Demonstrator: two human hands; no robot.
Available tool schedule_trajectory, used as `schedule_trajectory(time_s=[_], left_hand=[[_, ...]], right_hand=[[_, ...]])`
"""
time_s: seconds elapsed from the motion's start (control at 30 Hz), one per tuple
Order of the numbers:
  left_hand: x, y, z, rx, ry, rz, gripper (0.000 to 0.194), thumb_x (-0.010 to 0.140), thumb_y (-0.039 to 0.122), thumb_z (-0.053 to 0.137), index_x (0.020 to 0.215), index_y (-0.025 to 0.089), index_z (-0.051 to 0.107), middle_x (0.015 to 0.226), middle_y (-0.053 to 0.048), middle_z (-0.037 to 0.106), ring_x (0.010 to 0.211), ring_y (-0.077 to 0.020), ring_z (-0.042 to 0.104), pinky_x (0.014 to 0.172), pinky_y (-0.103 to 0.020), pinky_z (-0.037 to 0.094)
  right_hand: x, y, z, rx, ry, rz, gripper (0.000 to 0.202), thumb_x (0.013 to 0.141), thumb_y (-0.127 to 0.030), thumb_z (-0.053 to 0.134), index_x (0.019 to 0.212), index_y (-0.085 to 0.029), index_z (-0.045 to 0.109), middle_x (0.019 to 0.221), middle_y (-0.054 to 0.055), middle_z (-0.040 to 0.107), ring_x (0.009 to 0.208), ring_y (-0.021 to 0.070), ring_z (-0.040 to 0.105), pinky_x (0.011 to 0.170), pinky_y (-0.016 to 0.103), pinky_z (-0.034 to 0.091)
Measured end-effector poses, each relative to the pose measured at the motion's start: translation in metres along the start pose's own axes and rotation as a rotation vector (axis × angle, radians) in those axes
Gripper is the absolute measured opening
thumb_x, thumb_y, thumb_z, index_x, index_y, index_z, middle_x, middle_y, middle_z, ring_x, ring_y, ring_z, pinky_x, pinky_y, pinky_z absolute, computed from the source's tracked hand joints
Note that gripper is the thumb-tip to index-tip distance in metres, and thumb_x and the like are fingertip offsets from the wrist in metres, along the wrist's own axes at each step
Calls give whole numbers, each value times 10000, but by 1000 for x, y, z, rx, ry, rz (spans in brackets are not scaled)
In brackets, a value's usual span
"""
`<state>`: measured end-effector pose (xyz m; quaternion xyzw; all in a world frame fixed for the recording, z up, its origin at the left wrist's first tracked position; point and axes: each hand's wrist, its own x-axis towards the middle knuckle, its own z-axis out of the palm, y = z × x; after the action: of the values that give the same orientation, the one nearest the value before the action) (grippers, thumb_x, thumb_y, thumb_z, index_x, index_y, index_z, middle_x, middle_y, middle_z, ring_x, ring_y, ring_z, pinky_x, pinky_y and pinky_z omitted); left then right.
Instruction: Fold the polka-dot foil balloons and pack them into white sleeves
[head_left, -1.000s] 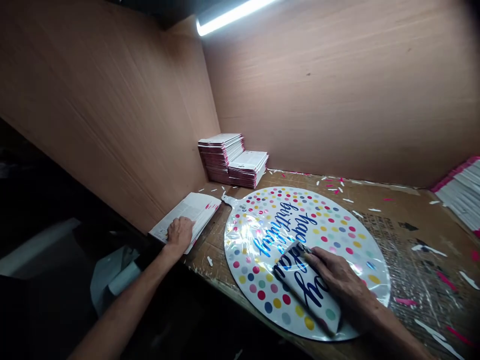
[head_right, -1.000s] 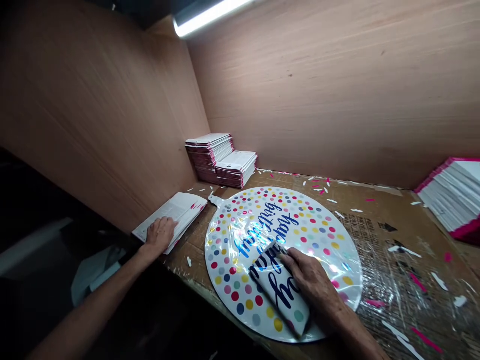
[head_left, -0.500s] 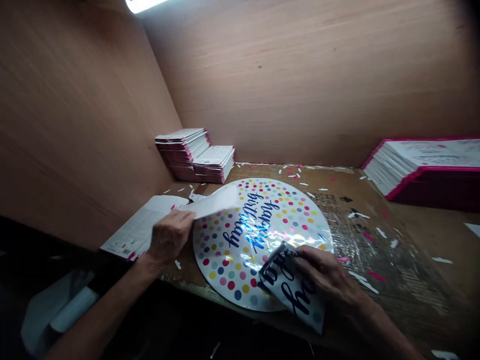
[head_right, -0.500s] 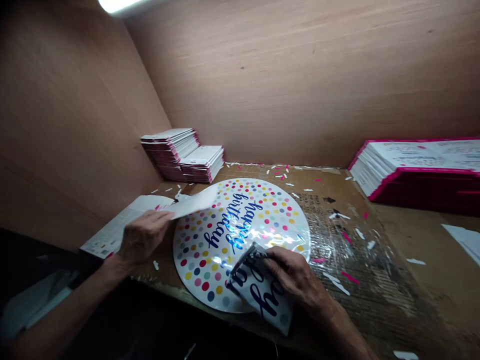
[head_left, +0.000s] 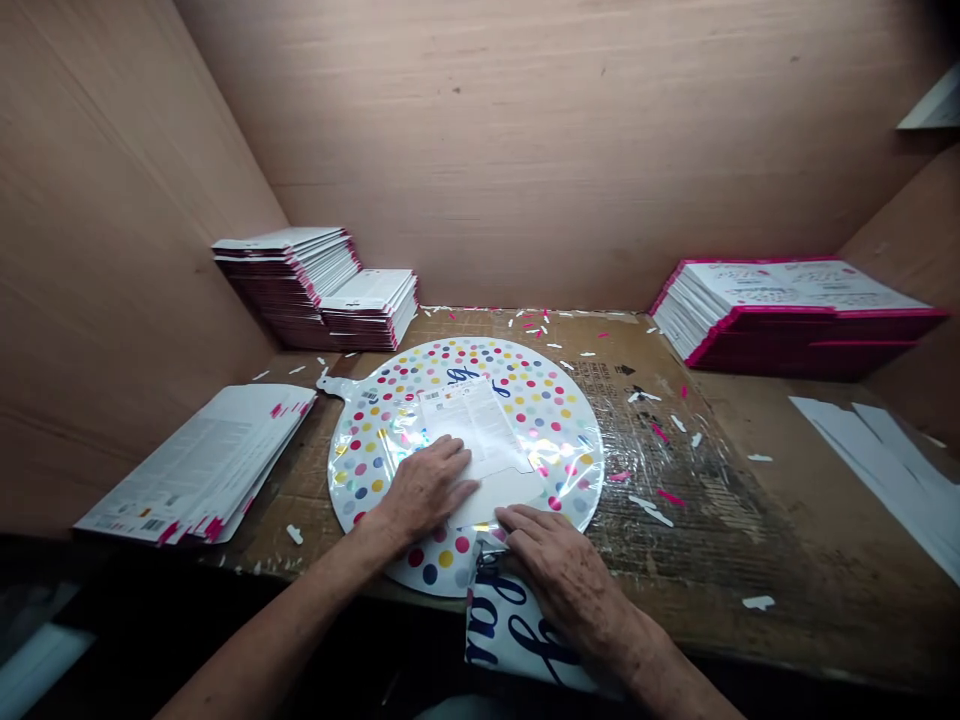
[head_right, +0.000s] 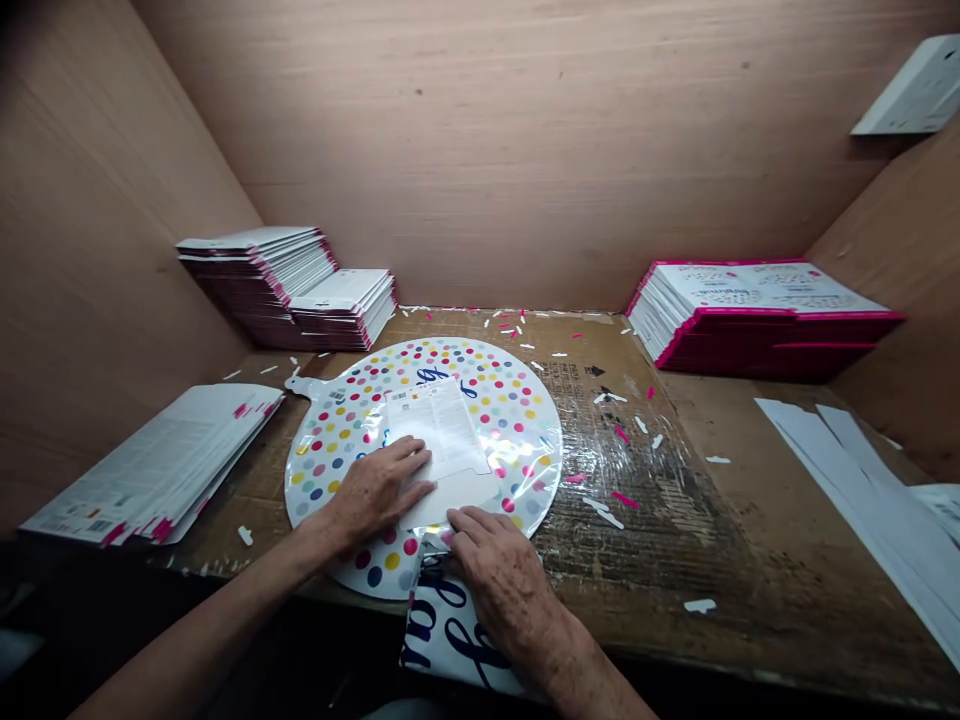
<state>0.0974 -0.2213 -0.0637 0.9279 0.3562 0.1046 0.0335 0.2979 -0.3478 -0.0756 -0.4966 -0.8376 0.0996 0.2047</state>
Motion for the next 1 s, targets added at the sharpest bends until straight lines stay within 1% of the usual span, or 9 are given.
schedule_trajectory(time_s=[0.17,0.33,0.43,0.5,0.57,0.67,0.8,0.9,1.0], left_hand=[[12,15,1,237,-177,139,170,941,214,477,909,123,618,933,-122,627,873,-250,605,615,-318,515],[16,14,11,330,-202,213,207,845,-3,452,788,115,611,799,-119,614,721,-221,601,562,-300,475],[14,14,10,319,-191,214,212,852,1,439,794,127,600,782,-99,620,674,-199,601,537,-281,460],[11,14,7,307,-157,218,201,886,40,424,825,135,591,797,-84,627,677,-188,603,543,-274,461],[8,13,4,290,-74,217,207,930,95,401,832,146,576,792,-66,623,693,-179,605,562,-266,464],[4,9,3,281,41,211,244,945,106,370,794,154,554,749,-50,604,654,-162,583,545,-252,446],[6,7,0,288,62,238,244,922,55,370,783,151,547,757,-59,599,631,-165,567,532,-262,445],[9,12,-8,282,70,280,242,927,57,379,790,149,556,777,-73,612,673,-185,591,564,-284,478],[9,23,-14,196,147,242,248,940,83,378,824,159,584,812,-76,647,736,-191,635,659,-309,528]], right_hand=[[-1,1,1,8,-6,6,237,951,-151,504,1114,-153,674,1281,116,646,1192,249,587,986,417,488],[3,2,-1,27,-30,2,221,959,-158,482,1078,-168,669,1280,111,644,1204,259,575,978,420,485],[12,8,-12,136,13,64,216,969,-159,439,1006,-191,649,1195,90,667,1037,209,649,886,340,525],[20,15,-19,189,112,177,222,984,-191,400,1028,-204,618,1215,92,625,989,192,652,844,316,534],[28,23,-20,174,219,284,241,982,-233,403,1166,-198,555,1296,129,545,1084,229,609,864,352,528],[34,35,-11,119,226,372,397,933,-256,485,1316,-169,429,1292,164,509,1153,275,551,873,394,516],[40,47,3,82,141,422,220,891,-284,542,1087,-185,530,1114,108,566,981,233,582,815,350,502],[48,51,7,10,215,483,98,892,-305,516,906,-211,540,937,69,583,865,216,567,759,323,475],[56,51,5,-11,319,540,128,919,-263,406,867,-223,516,885,78,585,826,218,556,732,318,450]])
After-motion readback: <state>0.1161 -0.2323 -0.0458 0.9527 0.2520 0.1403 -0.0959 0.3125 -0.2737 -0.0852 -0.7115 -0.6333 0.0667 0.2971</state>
